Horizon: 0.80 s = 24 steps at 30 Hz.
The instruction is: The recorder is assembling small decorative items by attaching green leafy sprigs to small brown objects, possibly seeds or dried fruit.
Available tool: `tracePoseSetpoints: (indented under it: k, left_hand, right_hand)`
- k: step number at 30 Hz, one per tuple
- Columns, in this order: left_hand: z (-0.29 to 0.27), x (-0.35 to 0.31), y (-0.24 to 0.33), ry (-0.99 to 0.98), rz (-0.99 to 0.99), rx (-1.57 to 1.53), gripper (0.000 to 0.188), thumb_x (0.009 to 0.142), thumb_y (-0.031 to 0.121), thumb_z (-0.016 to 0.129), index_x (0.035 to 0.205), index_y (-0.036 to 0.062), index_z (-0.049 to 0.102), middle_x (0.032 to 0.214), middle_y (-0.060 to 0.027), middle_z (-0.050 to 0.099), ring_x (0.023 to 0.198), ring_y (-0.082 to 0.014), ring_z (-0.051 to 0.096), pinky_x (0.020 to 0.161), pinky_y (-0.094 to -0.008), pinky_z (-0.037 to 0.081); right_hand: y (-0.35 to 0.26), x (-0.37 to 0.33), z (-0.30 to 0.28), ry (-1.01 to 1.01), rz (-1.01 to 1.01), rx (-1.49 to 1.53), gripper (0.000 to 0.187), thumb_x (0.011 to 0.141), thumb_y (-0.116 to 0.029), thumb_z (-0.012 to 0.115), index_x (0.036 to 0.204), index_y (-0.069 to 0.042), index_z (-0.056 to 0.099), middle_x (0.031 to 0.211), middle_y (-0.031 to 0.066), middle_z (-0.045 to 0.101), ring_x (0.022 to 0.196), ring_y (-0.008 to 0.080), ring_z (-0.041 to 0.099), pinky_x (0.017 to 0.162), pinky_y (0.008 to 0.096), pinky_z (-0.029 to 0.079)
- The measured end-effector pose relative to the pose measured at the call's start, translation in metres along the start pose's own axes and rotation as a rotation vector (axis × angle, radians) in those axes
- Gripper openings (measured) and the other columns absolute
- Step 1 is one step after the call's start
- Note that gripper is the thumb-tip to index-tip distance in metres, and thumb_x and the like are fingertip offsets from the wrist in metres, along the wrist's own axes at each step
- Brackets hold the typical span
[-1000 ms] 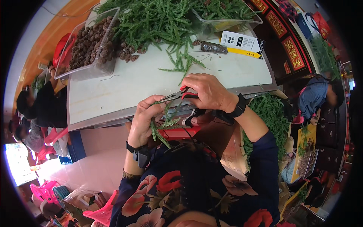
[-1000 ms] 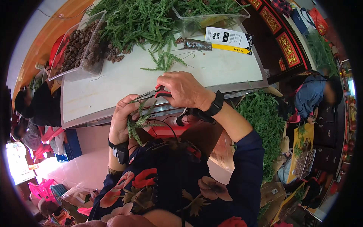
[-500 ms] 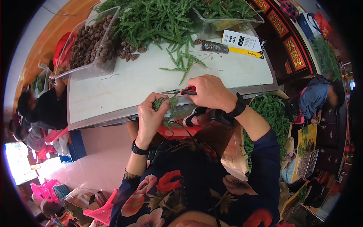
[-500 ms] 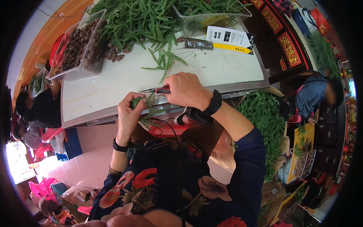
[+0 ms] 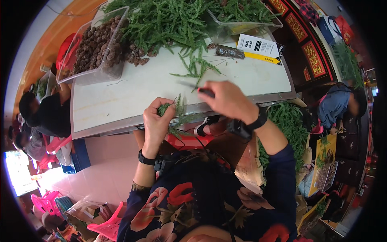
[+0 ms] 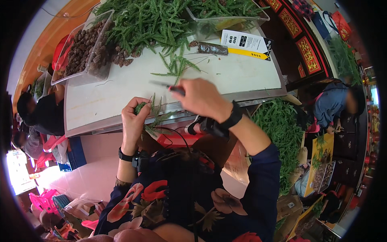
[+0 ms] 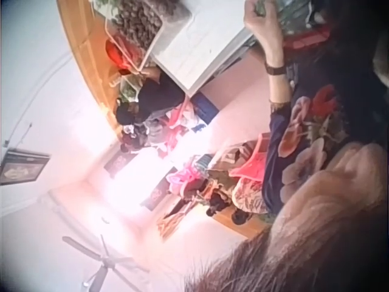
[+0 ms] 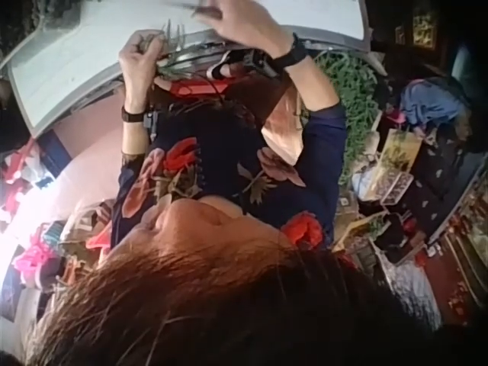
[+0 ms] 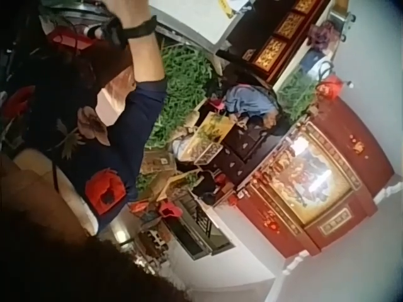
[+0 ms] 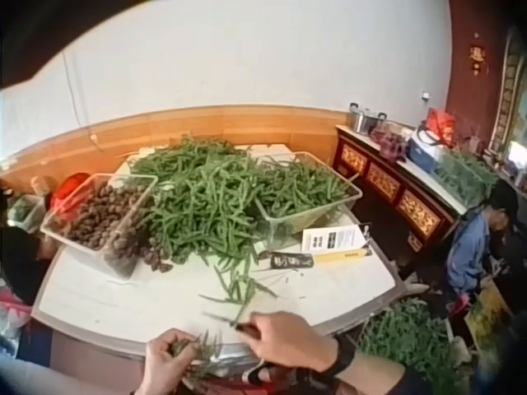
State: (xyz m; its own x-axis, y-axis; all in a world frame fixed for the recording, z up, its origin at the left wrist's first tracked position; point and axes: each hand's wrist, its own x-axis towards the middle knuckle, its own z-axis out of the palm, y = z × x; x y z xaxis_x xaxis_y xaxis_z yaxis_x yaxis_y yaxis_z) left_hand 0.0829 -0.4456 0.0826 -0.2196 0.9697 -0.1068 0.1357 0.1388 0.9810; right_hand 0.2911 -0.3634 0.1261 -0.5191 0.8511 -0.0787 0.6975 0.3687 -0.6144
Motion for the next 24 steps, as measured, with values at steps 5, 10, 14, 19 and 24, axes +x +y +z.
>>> tracePoseSetpoints:
  k: [5,10,14,19,24]
  left_hand:
    - [0.004,0.006,-0.001,0.026,0.039,-0.091,0.008,0.086,0.004,0.063,0.092,0.0,0.064,0.074,0.005,0.056,0.063,-0.0018,0.045,0.058,-0.0175,0.034]
    - [0.006,0.007,-0.001,0.042,0.027,-0.149,0.009,0.087,0.003,0.063,0.095,0.0015,0.065,0.072,0.0058,0.055,0.06,0.0009,0.04,0.054,-0.0157,0.029]
    - [0.009,0.008,0.001,0.029,-0.023,-0.197,0.01,0.087,0.004,0.063,0.096,0.0018,0.066,0.071,0.0051,0.056,0.057,0.0014,0.039,0.05,-0.0154,0.027]
    - [0.008,0.005,0.008,0.023,-0.06,-0.249,0.012,0.085,0.003,0.063,0.095,-0.0031,0.065,0.08,0.0024,0.06,0.072,-0.0043,0.05,0.066,-0.0192,0.041]
    - [0.01,-0.001,0.013,0.009,-0.068,-0.249,0.012,0.086,0.002,0.062,0.096,-0.0029,0.065,0.081,0.0026,0.06,0.072,-0.004,0.051,0.066,-0.0188,0.042]
  right_hand:
    - [-0.001,-0.015,0.027,0.03,-0.11,-0.156,0.03,0.084,-0.03,0.067,0.084,0.0,0.061,0.073,0.0171,0.065,0.069,0.0364,0.064,0.063,0.0443,0.051]
    - [0.004,-0.016,0.031,0.076,-0.103,-0.136,0.027,0.084,-0.027,0.067,0.084,-0.001,0.059,0.074,0.0175,0.065,0.07,0.0367,0.064,0.063,0.0441,0.051]
    - [0.006,-0.016,0.03,0.094,-0.116,-0.116,0.026,0.085,-0.026,0.066,0.084,-0.001,0.059,0.075,0.0173,0.065,0.07,0.037,0.064,0.063,0.0445,0.05]
    - [0.005,-0.018,0.029,0.1,-0.121,-0.09,0.027,0.085,-0.026,0.066,0.083,-0.001,0.058,0.075,0.017,0.065,0.071,0.0373,0.064,0.062,0.0452,0.05]
    - [0.003,-0.021,0.027,0.099,-0.113,-0.073,0.028,0.085,-0.028,0.066,0.083,-0.001,0.058,0.075,0.0167,0.065,0.071,0.0374,0.064,0.062,0.0454,0.05]
